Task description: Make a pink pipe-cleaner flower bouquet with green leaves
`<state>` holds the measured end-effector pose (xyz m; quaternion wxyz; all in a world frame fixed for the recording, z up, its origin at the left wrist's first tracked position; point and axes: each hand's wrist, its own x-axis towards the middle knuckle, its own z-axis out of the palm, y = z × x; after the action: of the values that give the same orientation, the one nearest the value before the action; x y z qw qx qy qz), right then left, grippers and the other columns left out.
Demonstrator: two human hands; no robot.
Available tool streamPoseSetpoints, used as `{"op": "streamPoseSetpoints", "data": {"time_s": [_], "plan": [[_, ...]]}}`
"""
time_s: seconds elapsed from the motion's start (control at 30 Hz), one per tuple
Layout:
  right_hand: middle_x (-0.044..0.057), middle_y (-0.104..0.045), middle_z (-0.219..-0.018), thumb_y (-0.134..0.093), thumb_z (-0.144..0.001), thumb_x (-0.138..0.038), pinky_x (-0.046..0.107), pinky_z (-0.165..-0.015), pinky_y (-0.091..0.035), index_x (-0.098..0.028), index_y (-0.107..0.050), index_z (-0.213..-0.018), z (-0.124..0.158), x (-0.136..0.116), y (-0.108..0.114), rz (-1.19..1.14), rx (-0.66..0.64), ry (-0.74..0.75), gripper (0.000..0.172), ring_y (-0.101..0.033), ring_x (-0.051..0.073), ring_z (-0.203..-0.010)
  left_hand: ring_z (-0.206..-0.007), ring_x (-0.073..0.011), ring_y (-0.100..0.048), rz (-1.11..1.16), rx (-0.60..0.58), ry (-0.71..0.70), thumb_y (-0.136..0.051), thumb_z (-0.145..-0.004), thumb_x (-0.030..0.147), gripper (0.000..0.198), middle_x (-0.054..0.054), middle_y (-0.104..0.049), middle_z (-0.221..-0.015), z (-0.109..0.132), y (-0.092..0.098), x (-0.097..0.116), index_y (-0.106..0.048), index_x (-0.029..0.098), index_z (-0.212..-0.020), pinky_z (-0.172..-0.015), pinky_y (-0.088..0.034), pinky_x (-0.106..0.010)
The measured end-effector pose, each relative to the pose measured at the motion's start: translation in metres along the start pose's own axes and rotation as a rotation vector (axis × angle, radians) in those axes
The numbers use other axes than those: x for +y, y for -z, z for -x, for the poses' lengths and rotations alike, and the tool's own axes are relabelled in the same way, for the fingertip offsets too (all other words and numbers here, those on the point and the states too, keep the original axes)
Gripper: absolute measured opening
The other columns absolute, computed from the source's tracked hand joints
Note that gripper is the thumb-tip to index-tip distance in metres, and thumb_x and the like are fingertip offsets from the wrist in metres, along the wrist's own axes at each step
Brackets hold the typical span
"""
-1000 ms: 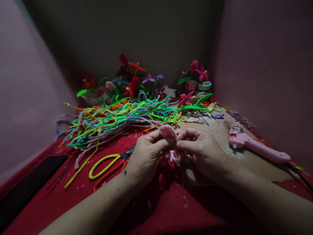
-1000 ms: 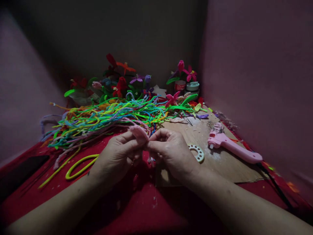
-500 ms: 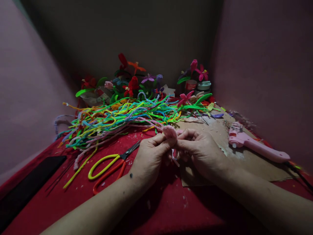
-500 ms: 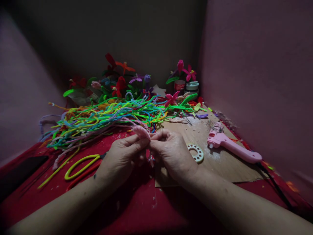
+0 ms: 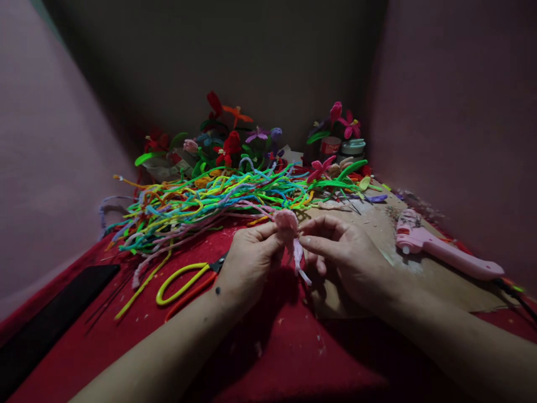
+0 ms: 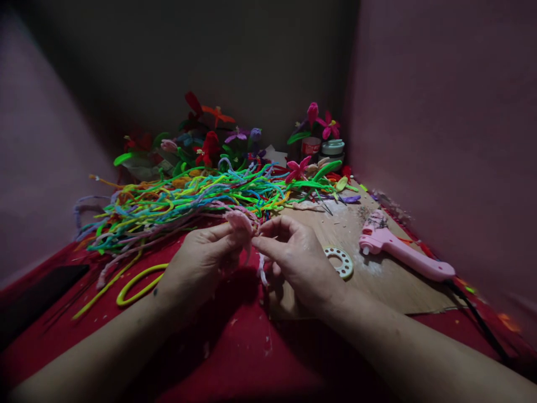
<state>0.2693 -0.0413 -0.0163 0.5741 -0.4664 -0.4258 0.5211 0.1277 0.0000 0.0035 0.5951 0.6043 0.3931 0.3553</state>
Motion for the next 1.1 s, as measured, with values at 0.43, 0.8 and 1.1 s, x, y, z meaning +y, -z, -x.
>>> {"op": "streamPoseSetpoints", "data": {"time_s": [0.43, 0.8, 1.1], "plan": [[0.001, -0.068, -0.080, -0.059, -0.080, -0.017, 0.030, -0.071, -0.050, -0.023, -0.066, -0.091, 0.0077, -0.0086, 0.0008, 0.466, 0.123, 0.576, 0.014, -0.062, 0.015, -0.077, -0.049, -0.0071, -0.032, -0.284, -0.091, -0.023, -0.055, -0.077, 0.028, 0.024, 0.002, -0.046, -0.053, 0.0057, -0.0028, 0.0078, -0.066, 0.011, -0.064, -0.047, -0.025, -0.019], [0.000, -0.070, -0.079, -0.058, -0.081, -0.018, 0.029, -0.073, -0.051, -0.022, -0.066, -0.086, 0.0041, -0.0041, 0.0081, 0.493, 0.083, 0.596, 0.010, -0.065, 0.015, -0.076, -0.049, -0.0066, -0.030, -0.339, -0.166, -0.041, -0.056, -0.074, 0.026, 0.020, 0.003, -0.040, -0.053, 0.0055, -0.0030, 0.0097, -0.067, 0.012, -0.064, -0.046, -0.024, -0.019], [0.000, -0.067, -0.073, -0.055, -0.084, -0.018, 0.028, -0.070, -0.050, -0.022, -0.064, -0.085, 0.0057, -0.0078, 0.0074, 0.516, 0.051, 0.569, 0.010, -0.063, 0.014, -0.070, -0.056, -0.0088, -0.034, -0.363, -0.251, -0.062, -0.055, -0.073, 0.020, 0.016, 0.003, -0.042, -0.056, 0.0018, 0.0011, 0.0059, -0.066, 0.013, -0.065, -0.054, -0.030, -0.020]]}}
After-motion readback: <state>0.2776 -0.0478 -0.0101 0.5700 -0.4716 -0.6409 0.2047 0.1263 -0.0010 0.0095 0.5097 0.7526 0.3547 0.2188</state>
